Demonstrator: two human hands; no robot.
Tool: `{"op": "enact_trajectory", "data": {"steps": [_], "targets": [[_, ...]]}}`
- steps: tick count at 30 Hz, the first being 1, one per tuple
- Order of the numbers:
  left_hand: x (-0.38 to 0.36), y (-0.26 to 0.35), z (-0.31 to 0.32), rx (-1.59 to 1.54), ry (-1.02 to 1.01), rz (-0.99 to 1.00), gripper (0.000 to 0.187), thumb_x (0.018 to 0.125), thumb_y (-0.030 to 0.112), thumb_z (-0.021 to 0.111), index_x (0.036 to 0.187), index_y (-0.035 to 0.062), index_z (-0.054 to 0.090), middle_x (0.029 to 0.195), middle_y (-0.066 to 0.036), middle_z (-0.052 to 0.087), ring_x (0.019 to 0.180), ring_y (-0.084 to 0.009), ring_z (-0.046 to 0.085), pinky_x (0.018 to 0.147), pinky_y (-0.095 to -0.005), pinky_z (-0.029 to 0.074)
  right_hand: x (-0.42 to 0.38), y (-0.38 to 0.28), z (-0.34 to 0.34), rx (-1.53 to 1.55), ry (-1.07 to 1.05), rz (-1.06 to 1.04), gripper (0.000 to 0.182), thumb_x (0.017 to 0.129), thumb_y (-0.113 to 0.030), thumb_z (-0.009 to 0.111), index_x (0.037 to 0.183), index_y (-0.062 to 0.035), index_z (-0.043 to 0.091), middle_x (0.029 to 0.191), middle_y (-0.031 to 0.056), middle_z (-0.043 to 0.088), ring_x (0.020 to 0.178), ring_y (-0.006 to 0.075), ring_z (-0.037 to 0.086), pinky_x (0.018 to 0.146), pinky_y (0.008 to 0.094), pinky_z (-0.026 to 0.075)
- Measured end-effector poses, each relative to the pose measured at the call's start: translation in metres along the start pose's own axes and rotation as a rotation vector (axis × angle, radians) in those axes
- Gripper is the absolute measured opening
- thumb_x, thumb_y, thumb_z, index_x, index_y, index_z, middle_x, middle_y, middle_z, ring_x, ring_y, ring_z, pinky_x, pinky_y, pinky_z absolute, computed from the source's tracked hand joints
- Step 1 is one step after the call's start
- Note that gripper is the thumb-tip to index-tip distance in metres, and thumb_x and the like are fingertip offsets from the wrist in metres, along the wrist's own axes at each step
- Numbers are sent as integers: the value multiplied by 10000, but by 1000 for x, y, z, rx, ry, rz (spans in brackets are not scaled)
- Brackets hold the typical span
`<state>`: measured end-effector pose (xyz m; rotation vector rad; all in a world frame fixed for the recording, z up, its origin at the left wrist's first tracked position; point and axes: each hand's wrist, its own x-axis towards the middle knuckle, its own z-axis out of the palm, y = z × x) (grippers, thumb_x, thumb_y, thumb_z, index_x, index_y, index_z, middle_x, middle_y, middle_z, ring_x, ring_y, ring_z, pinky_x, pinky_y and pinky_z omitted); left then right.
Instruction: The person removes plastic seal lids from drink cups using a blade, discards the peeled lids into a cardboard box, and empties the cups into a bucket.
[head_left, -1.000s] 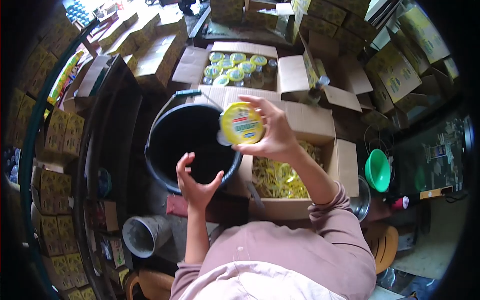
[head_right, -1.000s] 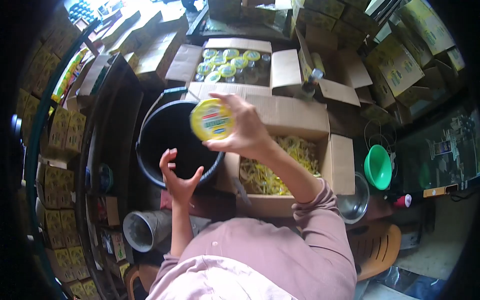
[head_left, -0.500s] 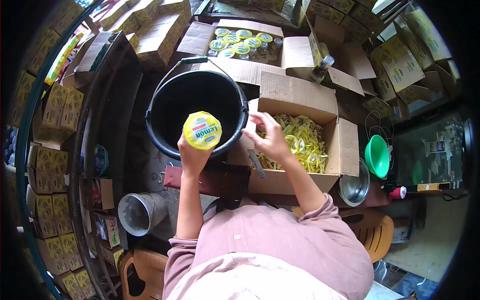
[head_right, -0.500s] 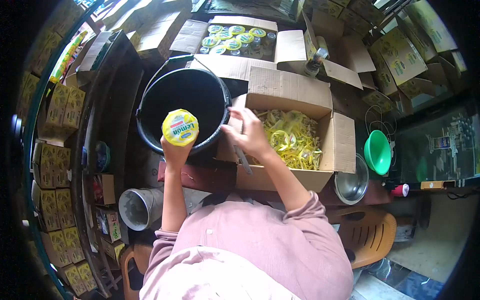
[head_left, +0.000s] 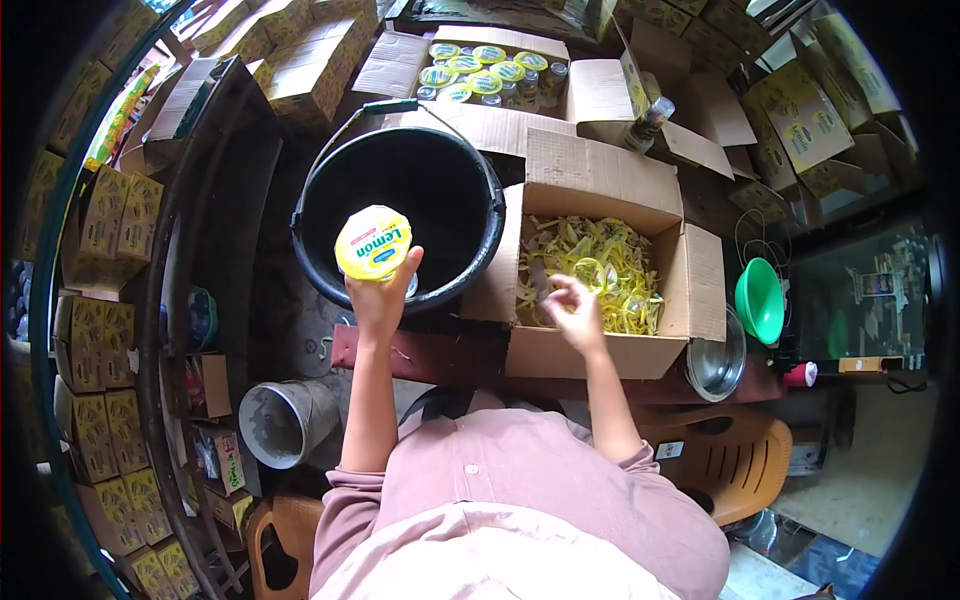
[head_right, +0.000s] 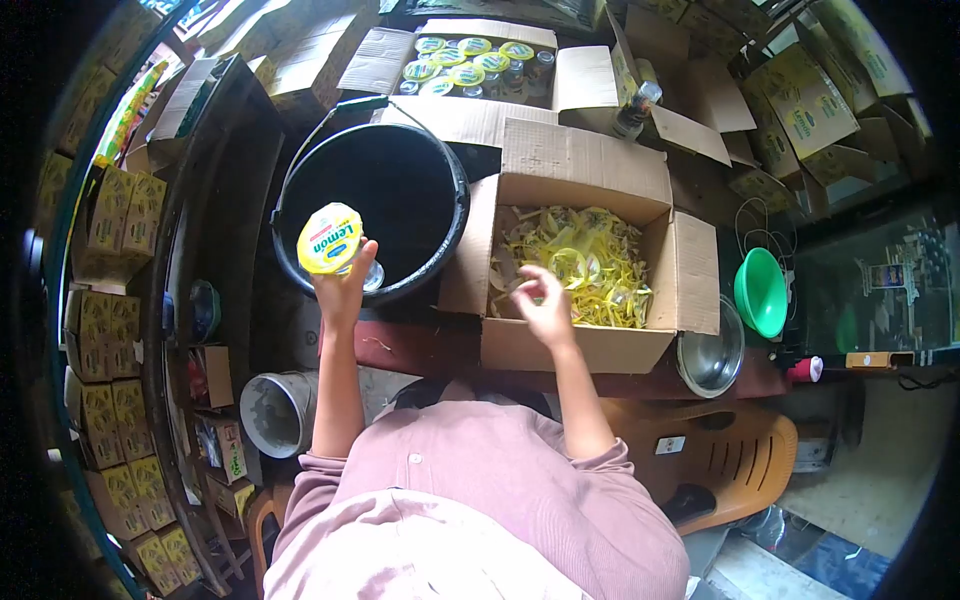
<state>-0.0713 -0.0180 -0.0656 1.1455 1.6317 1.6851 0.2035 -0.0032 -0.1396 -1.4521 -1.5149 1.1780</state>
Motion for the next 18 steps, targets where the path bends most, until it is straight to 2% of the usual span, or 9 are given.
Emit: {"op": "enact_trajectory", "data": {"steps": [2, 3, 4, 6, 7, 8, 10, 13, 18], "targets": [[2, -1, 1, -37, 18, 9, 275, 715, 153, 745, 913, 8, 620, 837, -45, 650, 750, -110, 611, 681, -238, 472, 5, -30, -18, -185, 345, -214, 343, 732, -7, 629, 1067, -37, 561, 759, 74, 639, 704, 147, 610, 693, 283, 486], [3, -2, 1, -74, 27, 1, 268, 717, 153, 742, 910, 9, 623, 835, -46, 650, 749, -110, 610, 681, -238, 471, 6, -46, -26, -118, 466, -233, 356, 732, 10, 633, 1076, -34, 552, 751, 73, 638, 686, 153, 610, 691, 288, 487], [2, -3, 0, -111, 34, -10, 261, 720, 152, 739, 907, 11, 625, 833, -46, 649, 749, -111, 610, 682, -237, 470, 8, -58, -34, -209, 612, -409, 353, 742, 22, 629, 1081, -27, 544, 747, 71, 636, 661, 147, 598, 679, 291, 485], [2, -1, -1, -90, 28, -56, 272, 728, 137, 726, 945, 16, 616, 861, -50, 643, 781, -116, 606, 714, -243, 472, 11, -58, -40, -313, 906, -552, 339, 751, 29, 617, 1079, -24, 547, 740, 76, 633, 623, 152, 580, 667, 298, 483], [3, -1, -3, -94, 12, -85, 297, 731, 121, 720, 984, 19, 602, 893, -53, 637, 814, -120, 604, 740, -249, 476, 18, -48, -44, -421, 766, -675, 316, 758, 45, 599, 1066, -8, 555, 737, 97, 635, 590, 163, 564, 660, 312, 490], [5, -1, -3, -100, -4, -112, 325, 734, 105, 714, 1023, 23, 588, 926, -56, 631, 846, -124, 602, 766, -255, 480, 17, -44, -47, -799, 359, -41, 352, 746, 46, 603, 1093, 11, 555, 738, 127, 637, 584, 177, 573, 639, 319, 501], [6, 1, -8, -100, -54, -85, 277, 729, 124, 723, 958, 12, 615, 879, -49, 645, 789, -107, 602, 716, -238, 467, 14, -17, -55, -1014, 230, -169, 424, 731, 44, 605, 1149, 17, 534, 733, 142, 638, 587, 174, 589, 610, 310, 510], [17, 6, -4, -141, -95, -52, 264, 724, 119, 727, 939, 4, 624, 865, -45, 652, 769, -95, 601, 691, -224, 459, 14, -34, -60, -442, 279, 3, 450, 709, 15, 634, 1149, 12, 537, 724, 128, 637, 623, 153, 607, 608, 279, 505], [34, -7, 5, -246, -223, -3, 277, 729, 66, 707, 975, -6, 605, 903, -48, 648, 784, -101, 609, 704, -229, 470, 29, -33, -46, -17, 244, -36, 374, 737, 12, 618, 1106, -22, 565, 723, 38, 574, 624, 89, 540, 593, 233, 464]]}}
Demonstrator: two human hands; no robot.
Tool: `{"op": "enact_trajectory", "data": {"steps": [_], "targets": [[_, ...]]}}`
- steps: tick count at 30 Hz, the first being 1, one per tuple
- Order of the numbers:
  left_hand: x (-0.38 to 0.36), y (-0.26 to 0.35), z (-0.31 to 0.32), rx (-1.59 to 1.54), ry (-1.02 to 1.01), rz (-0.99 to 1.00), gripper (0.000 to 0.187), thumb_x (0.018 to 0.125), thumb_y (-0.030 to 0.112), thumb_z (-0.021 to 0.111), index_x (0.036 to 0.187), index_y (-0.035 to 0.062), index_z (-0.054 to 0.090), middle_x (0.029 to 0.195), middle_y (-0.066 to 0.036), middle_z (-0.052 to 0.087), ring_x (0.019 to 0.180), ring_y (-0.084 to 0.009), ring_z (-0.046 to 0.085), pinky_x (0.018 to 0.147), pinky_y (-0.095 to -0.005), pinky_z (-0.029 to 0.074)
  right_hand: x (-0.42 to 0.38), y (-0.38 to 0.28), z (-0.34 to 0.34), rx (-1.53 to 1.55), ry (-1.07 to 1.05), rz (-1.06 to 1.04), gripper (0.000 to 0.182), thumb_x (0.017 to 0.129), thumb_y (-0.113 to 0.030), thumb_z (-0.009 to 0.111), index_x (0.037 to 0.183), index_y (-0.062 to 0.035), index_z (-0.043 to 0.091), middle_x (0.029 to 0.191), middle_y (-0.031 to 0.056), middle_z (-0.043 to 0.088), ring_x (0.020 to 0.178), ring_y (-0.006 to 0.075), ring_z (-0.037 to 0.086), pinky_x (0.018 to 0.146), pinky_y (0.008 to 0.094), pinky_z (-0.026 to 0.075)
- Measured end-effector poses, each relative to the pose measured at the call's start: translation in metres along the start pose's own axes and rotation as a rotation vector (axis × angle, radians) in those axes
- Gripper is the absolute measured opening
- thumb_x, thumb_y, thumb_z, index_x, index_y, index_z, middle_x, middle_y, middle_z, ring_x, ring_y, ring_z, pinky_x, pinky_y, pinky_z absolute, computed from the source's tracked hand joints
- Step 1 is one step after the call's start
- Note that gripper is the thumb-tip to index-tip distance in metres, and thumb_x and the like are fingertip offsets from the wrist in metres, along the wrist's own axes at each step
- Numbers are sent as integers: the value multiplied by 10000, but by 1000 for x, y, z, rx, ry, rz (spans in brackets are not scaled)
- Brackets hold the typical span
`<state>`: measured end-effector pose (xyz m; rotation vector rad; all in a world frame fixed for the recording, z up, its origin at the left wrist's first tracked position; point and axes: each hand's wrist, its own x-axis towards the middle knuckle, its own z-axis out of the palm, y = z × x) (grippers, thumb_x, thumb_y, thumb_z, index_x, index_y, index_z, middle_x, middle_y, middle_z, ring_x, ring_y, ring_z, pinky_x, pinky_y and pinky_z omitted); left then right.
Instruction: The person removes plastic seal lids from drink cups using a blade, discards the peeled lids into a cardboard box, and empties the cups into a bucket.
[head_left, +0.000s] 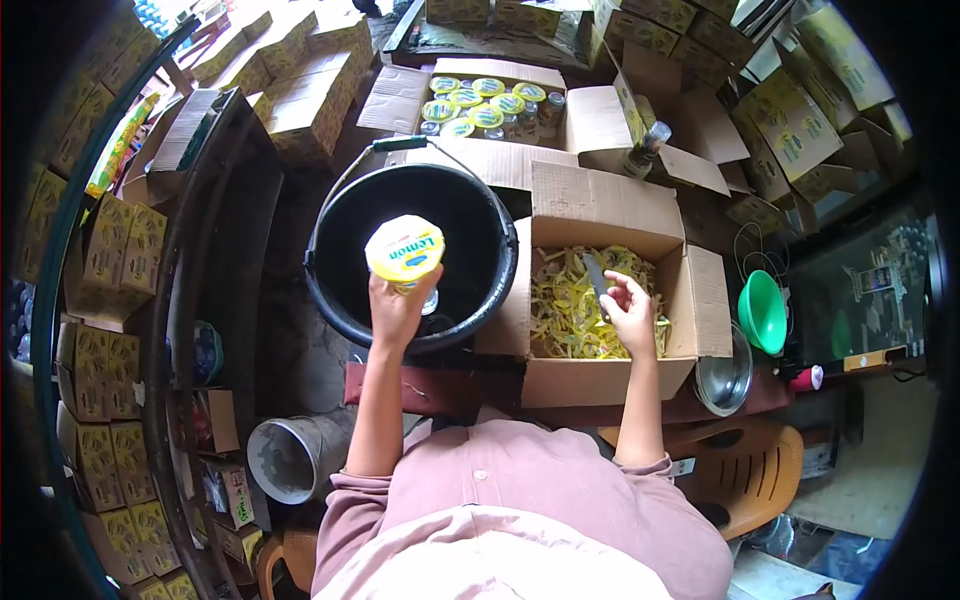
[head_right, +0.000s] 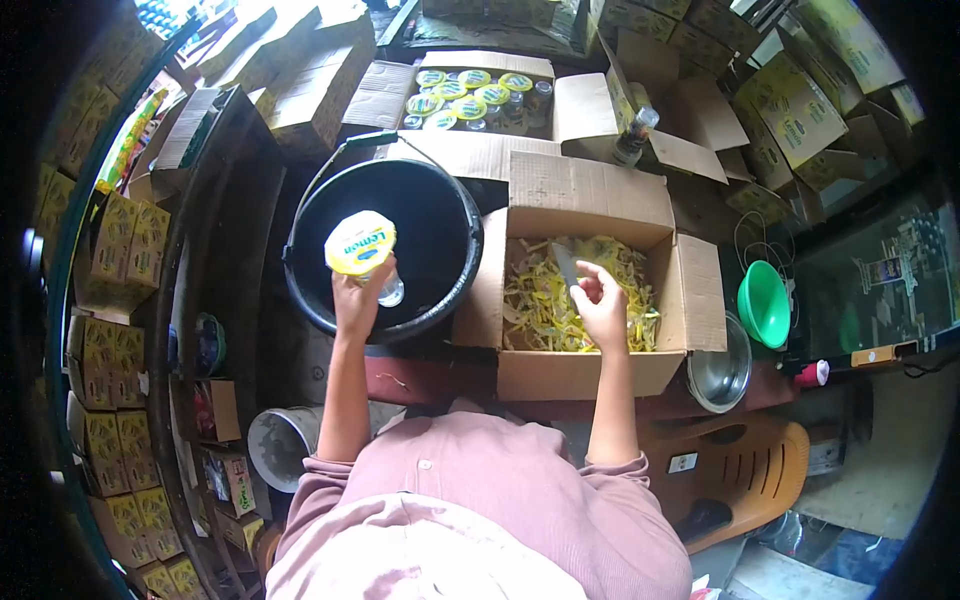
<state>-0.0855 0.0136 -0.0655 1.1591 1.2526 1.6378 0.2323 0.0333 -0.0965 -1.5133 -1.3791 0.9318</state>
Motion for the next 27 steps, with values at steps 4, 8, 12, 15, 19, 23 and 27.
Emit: {"op": "enact_trajectory", "data": {"steps": [4, 8, 12, 15, 19, 23, 27], "targets": [[4, -5, 3, 196, -38, 97, 349, 671, 9, 715, 995, -11, 588, 907, -56, 642, 821, -114, 613, 740, -238, 479, -2, -57, 33, 10, 17, -201, 354, 750, 31, 593, 1092, -59, 582, 722, 7, 546, 634, 63, 504, 601, 213, 436], [2, 9, 7, 269, -1, 132, 489, 603, 9, 759, 1028, 16, 517, 923, -73, 624, 841, -154, 614, 768, -264, 484, -3, -121, 63, -163, -168, -522, 403, 733, 79, 527, 1100, -74, 592, 714, 87, 531, 642, 169, 538, 606, 267, 436], [2, 14, 9, 310, 19, 166, 525, 592, 29, 770, 1037, 32, 492, 925, -72, 609, 845, -163, 606, 770, -266, 480, -5, -147, 92, -134, -302, -656, 374, 759, 42, 534, 1111, -72, 588, 745, 119, 546, 670, 236, 571, 635, 317, 462], [2, 11, 7, 285, 14, 168, 518, 602, 51, 769, 1034, 23, 484, 905, -89, 613, 818, -192, 623, 740, -279, 493, -4, -150, 109, -71, -312, -683, 352, 755, 41, 552, 1092, -57, 589, 751, 120, 564, 665, 229, 587, 618, 319, 469], [2, 11, 7, 316, 31, 188, 536, 599, 57, 781, 1043, 27, 483, 912, -81, 613, 835, -183, 613, 763, -277, 481, -6, -133, 119, -101, -177, -633, 344, 723, 39, 574, 1054, -52, 589, 690, 101, 559, 628, 221, 580, 615, 322, 468], [0, 4, 3, 288, 51, 162, 545, 600, 62, 787, 1050, 32, 482, 946, -75, 605, 857, -173, 600, 797, -275, 467, 0, -117, 106, -268, 57, -533, 348, 687, 49, 573, 1022, -44, 596, 707, 101, 565, 612, 209, 568, 583, 311, 466], [2, 6, 5, 339, 77, 159, 543, 603, 66, 788, 1050, 33, 481, 960, -75, 600, 874, -170, 593, 804, -275, 464, 13, -58, 98, -66, 255, -296, 297, 713, 26, 632, 1003, -20, 585, 637, 49, 615, 540, 106, 569, 526, 244, 477]]}}
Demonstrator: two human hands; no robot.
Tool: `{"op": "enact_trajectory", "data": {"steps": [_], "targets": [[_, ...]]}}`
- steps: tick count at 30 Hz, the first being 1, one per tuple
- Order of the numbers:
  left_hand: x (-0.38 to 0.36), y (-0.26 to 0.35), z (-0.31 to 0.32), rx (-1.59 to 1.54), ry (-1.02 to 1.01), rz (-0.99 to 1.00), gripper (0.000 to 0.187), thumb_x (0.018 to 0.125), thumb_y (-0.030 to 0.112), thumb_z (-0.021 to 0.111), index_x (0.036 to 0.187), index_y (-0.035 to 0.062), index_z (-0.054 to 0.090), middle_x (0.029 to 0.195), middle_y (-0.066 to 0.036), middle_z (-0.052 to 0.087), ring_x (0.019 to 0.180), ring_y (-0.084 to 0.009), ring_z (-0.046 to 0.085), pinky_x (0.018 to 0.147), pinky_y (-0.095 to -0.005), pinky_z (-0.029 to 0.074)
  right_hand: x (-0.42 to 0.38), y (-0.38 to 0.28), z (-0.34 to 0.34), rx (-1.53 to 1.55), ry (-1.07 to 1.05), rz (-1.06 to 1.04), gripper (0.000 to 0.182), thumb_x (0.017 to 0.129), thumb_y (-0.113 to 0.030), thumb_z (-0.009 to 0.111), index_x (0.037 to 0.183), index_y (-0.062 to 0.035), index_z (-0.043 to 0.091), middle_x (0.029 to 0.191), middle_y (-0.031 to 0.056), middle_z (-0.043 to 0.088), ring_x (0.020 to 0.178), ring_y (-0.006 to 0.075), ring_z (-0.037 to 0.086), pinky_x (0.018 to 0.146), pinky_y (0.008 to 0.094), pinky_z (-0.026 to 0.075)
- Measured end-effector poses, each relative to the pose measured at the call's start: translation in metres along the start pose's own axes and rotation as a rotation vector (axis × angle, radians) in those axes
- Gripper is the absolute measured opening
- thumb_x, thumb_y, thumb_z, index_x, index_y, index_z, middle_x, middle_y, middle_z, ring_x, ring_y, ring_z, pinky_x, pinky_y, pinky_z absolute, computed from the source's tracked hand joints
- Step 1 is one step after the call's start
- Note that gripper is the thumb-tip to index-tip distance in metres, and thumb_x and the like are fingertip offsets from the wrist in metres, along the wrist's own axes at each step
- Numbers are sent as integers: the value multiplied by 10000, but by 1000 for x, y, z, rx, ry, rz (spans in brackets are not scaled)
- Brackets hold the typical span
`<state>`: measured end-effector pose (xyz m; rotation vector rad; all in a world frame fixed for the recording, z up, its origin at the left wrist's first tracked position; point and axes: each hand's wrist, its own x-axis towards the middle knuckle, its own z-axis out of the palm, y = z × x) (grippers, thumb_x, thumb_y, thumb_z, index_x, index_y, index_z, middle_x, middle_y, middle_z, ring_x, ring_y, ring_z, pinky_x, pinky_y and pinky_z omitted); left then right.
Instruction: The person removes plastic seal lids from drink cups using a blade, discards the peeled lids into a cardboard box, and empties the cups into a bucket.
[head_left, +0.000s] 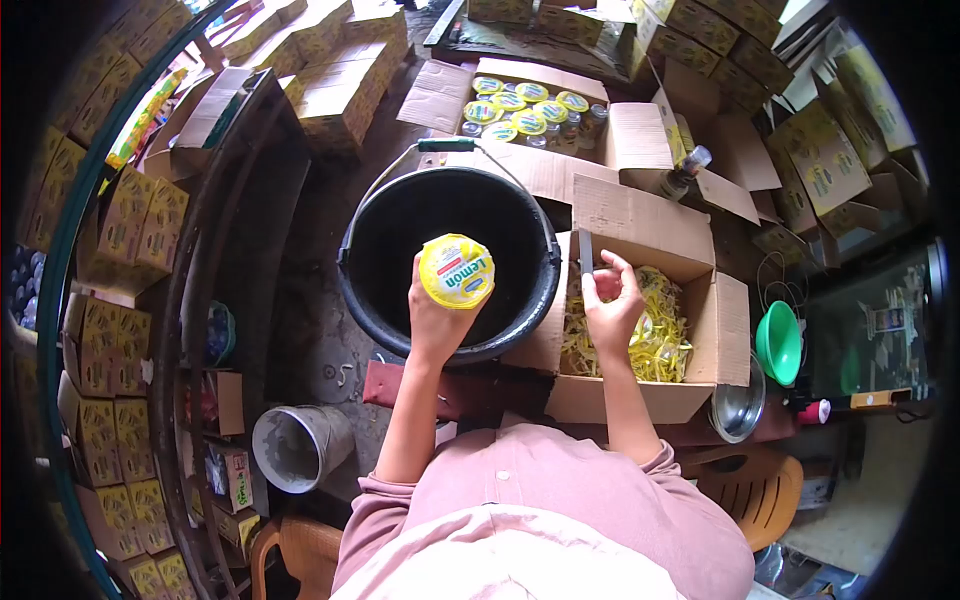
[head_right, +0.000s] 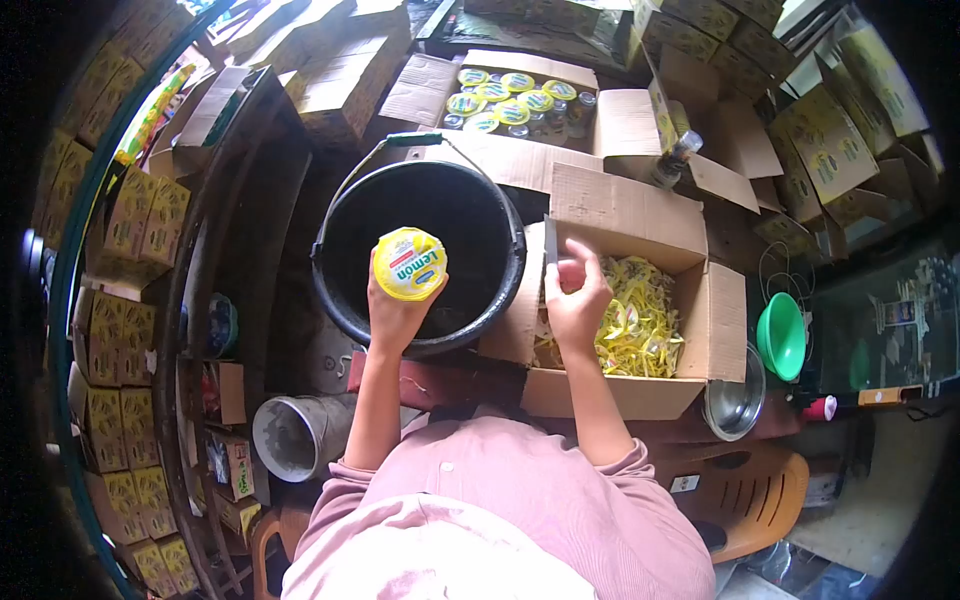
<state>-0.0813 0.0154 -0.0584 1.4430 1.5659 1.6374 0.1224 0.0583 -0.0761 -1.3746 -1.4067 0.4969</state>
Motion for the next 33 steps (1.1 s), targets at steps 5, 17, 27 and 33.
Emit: {"op": "enact_trajectory", "data": {"steps": [5, 17, 27, 33], "targets": [[-1, 1, 0, 16, 5, -17, 551, 606, 90, 796, 1060, 31, 489, 963, -73, 606, 875, -180, 595, 836, -285, 447, -14, 9, 2, 129, -123, 219, 337, 691, 10, 660, 1015, -8, 567, 678, 74, 632, 595, 122, 616, 569, 243, 495], [-2, -7, 0, 41, -6, -24, 572, 610, 87, 796, 1082, 23, 479, 972, -76, 605, 888, -176, 592, 860, -285, 434, -11, -10, -5, 260, -56, 191, 355, 682, 26, 666, 1015, -19, 553, 683, 59, 613, 567, 104, 582, 560, 228, 486], [-1, 1, -2, -42, -57, -7, 568, 580, 44, 797, 1049, 26, 476, 952, -71, 597, 873, -164, 592, 801, -267, 468, 9, -82, -9, -21, -372, -459, 330, 731, 44, 584, 1044, -56, 617, 739, 97, 573, 661, 213, 577, 585, 300, 460], [-1, -9, -3, -148, -51, 38, 526, 601, 57, 769, 1030, 21, 466, 897, -100, 624, 818, -195, 627, 737, -284, 493, 2, -102, 8, -54, -598, -563, 342, 709, 39, 588, 1046, -17, 606, 762, 108, 537, 664, 256, 562, 612, 341, 469]]}}
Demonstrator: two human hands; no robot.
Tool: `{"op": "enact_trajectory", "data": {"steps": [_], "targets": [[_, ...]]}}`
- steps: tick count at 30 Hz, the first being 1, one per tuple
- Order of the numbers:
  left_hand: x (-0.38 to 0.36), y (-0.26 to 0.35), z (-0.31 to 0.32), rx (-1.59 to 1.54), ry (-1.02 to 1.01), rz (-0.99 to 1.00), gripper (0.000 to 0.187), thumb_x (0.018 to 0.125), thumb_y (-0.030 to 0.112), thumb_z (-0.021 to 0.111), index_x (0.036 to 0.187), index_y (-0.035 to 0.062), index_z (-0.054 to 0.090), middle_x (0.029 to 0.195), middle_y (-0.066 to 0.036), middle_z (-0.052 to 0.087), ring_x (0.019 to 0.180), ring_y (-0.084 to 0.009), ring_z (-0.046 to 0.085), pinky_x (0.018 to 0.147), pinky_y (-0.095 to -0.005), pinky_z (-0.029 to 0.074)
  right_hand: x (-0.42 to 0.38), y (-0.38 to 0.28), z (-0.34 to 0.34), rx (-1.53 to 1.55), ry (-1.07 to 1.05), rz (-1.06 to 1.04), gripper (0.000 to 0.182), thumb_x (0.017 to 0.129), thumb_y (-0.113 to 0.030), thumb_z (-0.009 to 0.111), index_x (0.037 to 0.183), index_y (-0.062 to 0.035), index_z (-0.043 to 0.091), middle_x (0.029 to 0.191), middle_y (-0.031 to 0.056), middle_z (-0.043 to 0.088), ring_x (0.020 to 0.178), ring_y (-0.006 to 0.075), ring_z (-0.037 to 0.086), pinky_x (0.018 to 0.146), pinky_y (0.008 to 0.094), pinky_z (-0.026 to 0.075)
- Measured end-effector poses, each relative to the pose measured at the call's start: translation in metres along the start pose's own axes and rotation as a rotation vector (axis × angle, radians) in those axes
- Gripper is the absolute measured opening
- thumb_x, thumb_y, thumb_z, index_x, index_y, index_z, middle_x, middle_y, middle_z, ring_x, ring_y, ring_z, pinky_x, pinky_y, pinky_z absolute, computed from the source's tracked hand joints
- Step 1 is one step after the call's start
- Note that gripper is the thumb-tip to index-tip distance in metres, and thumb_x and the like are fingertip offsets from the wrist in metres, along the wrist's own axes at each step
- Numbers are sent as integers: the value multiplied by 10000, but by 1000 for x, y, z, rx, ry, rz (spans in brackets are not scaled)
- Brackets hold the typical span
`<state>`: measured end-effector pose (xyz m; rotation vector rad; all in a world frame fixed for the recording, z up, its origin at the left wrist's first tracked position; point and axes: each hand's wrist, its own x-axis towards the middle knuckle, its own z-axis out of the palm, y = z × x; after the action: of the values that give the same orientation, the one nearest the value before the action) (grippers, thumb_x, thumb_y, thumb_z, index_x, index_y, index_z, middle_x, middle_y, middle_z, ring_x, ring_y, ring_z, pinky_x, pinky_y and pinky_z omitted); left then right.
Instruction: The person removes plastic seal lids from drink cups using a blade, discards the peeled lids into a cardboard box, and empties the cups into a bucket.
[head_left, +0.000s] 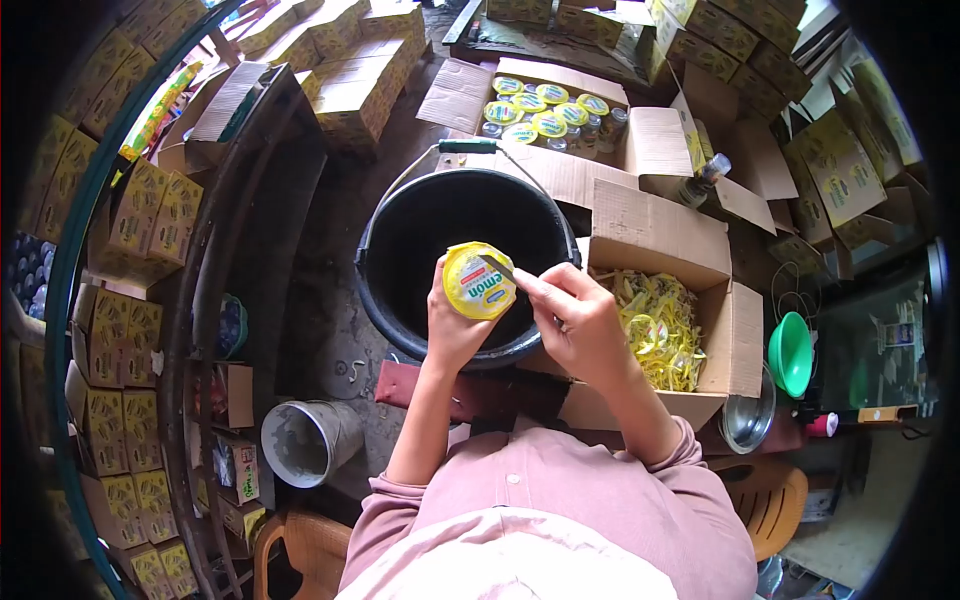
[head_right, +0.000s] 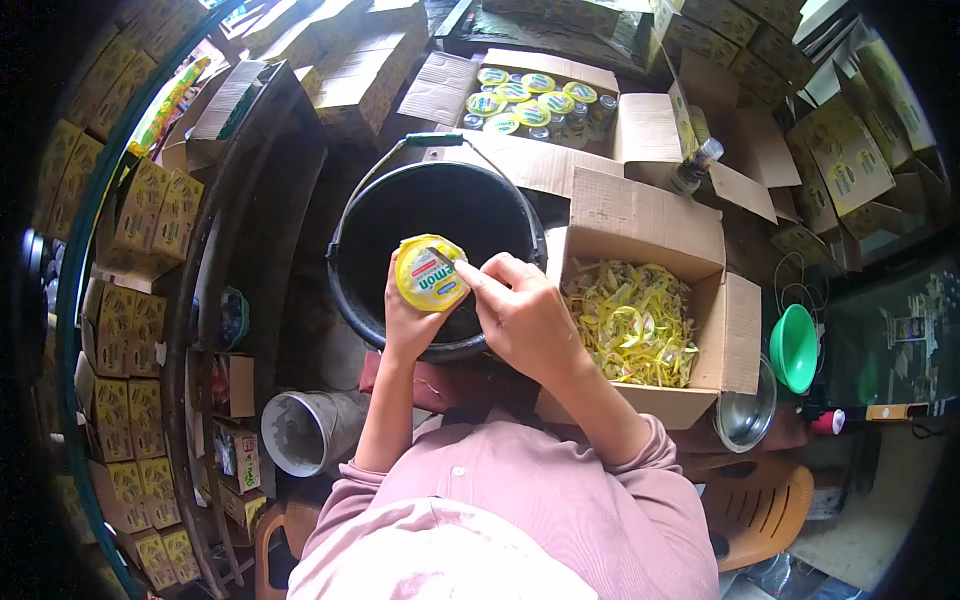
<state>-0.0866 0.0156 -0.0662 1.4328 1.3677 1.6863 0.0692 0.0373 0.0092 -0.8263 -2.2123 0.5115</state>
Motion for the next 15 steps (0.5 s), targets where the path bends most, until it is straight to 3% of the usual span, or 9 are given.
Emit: {"op": "enact_trajectory", "data": {"steps": [4, 15], "targets": [[-1, 1, 0, -73, 23, -49, 550, 592, 8, 756, 1063, 24, 474, 964, -73, 583, 877, -151, 585, 785, -266, 475, 5, -8, 12, 61, 15, 75, 291, 714, 25, 593, 1004, 6, 612, 774, 122, 538, 658, 264, 578, 602, 345, 480], [-3, -2, 0, -99, 46, -70, 502, 620, -35, 683, 1066, 35, 464, 956, -71, 589, 868, -142, 584, 794, -277, 478, 10, -14, 26, 28, 9, 80, 297, 703, 36, 597, 996, -8, 630, 744, 123, 551, 612, 239, 581, 560, 309, 485]]}}
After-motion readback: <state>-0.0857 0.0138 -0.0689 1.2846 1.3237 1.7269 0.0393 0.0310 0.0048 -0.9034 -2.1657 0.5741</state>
